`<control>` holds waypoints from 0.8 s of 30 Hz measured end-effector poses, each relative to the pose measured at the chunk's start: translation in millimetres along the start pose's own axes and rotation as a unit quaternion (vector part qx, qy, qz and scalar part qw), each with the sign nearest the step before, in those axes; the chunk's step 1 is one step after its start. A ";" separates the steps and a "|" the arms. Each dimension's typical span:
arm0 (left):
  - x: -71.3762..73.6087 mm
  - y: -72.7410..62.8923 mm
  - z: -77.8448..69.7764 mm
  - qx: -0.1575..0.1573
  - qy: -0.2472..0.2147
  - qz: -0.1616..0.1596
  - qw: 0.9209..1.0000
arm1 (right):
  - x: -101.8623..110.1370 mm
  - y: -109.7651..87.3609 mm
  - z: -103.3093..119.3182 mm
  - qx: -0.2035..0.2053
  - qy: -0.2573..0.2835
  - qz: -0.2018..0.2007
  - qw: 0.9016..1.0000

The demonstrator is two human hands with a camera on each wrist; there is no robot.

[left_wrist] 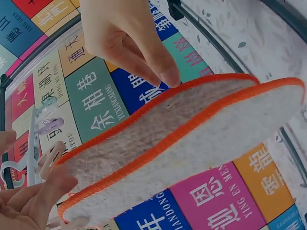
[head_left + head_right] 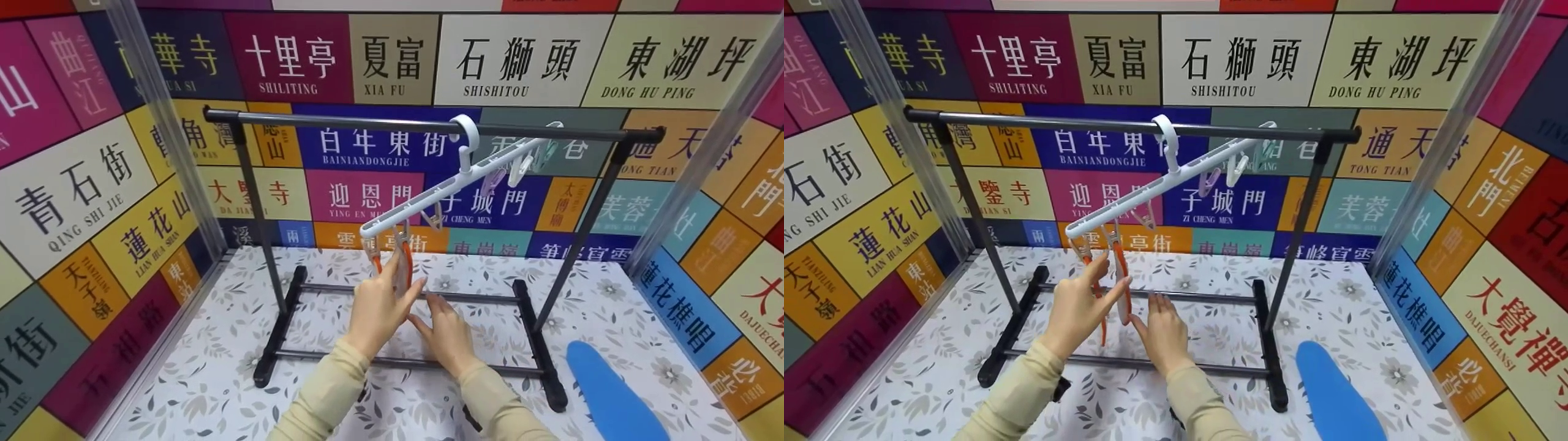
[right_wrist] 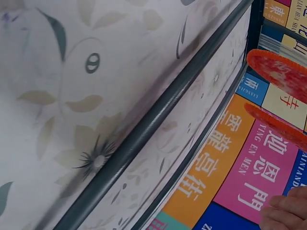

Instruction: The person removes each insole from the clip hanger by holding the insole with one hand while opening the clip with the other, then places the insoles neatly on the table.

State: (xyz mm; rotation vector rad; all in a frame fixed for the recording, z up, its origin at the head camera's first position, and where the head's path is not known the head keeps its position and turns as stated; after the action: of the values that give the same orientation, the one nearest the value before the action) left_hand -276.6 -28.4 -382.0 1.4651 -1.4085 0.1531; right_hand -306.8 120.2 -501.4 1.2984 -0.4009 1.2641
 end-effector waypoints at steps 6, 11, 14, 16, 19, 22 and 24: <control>2.4 14.5 -3.7 0.018 0.013 -0.033 0.999 | -3.7 6.0 6.9 -0.004 -0.006 0.017 1.000; 2.7 27.3 -6.7 0.021 0.007 -0.048 0.999 | -8.7 7.5 12.2 -0.010 -0.004 0.027 1.000; 2.9 33.5 -5.9 0.014 0.005 -0.057 0.998 | -11.0 9.3 15.9 -0.012 -0.002 0.022 1.000; 3.5 37.2 -4.7 0.017 0.004 -0.059 0.998 | -12.5 10.5 18.1 -0.014 -0.002 0.017 1.000; 4.1 41.3 -2.3 0.027 0.002 -0.058 0.998 | -14.9 12.2 20.1 -0.017 -0.004 0.010 1.000; 4.3 44.8 1.1 0.040 0.003 -0.061 0.997 | -16.5 13.0 22.5 -0.015 -0.007 0.004 1.000; 3.6 46.5 3.9 0.046 0.005 -0.060 0.997 | -16.6 12.8 24.6 -0.011 -0.006 -0.002 1.000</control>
State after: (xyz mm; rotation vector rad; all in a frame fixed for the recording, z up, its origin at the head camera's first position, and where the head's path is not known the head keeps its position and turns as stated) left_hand -314.3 -22.3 -354.9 1.6191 -1.3158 0.1501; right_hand -313.5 88.6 -501.1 1.2886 -0.4191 1.2461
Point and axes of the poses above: each hand's wrist, its own y-axis towards the middle knuckle, its own x-axis out of the back of the hand, z = x × y, the point moved 2 cm from there along y, towards the middle knuckle, and after that the axes turned 12 degrees about z, right-handed, at the moved point
